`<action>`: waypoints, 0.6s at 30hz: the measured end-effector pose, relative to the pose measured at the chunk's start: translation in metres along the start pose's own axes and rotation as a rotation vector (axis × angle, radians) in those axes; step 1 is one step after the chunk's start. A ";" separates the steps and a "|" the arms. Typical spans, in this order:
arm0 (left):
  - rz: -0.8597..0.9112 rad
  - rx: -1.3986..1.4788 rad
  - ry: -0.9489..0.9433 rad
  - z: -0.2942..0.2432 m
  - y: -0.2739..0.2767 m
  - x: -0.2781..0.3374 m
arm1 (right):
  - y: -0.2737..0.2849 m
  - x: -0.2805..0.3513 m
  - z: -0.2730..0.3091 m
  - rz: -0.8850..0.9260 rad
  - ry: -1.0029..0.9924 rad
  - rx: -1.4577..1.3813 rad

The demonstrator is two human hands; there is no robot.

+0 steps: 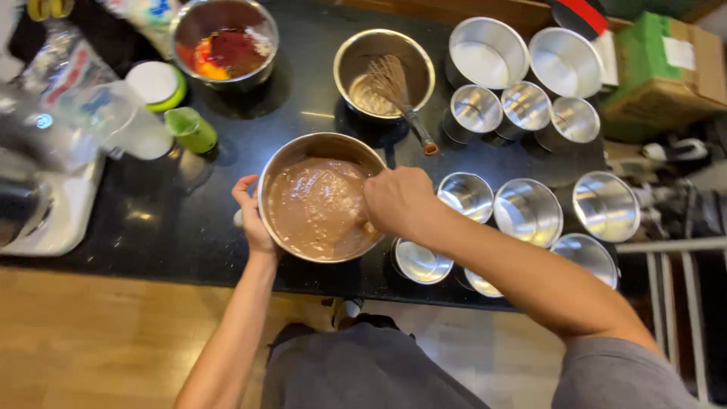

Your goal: The person opens a bag of flour and pours it into a stand mixer bowl, then adds liquid from a green measuring cup while the mixer runs. They then stir a pot of chocolate batter with a wooden spoon and pour the batter into multiple round cake pans arranged on the counter.

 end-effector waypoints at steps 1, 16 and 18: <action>0.028 0.024 -0.116 0.001 0.002 0.004 | 0.009 0.006 -0.001 -0.012 0.060 0.027; -0.384 0.172 -0.564 -0.078 -0.007 0.138 | 0.078 0.137 -0.045 -0.458 0.757 0.435; -0.437 0.160 -0.569 -0.084 -0.017 0.166 | 0.101 0.163 -0.054 -0.382 0.775 0.447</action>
Point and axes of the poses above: each hand's wrist, its own x-axis away from the middle knuckle, its own y-axis out of the back of the hand, z = x × y, the point moved 4 cm from there along -x, towards the middle knuckle, and after that the axes turned 12 degrees about x, right-handed, at the moved point
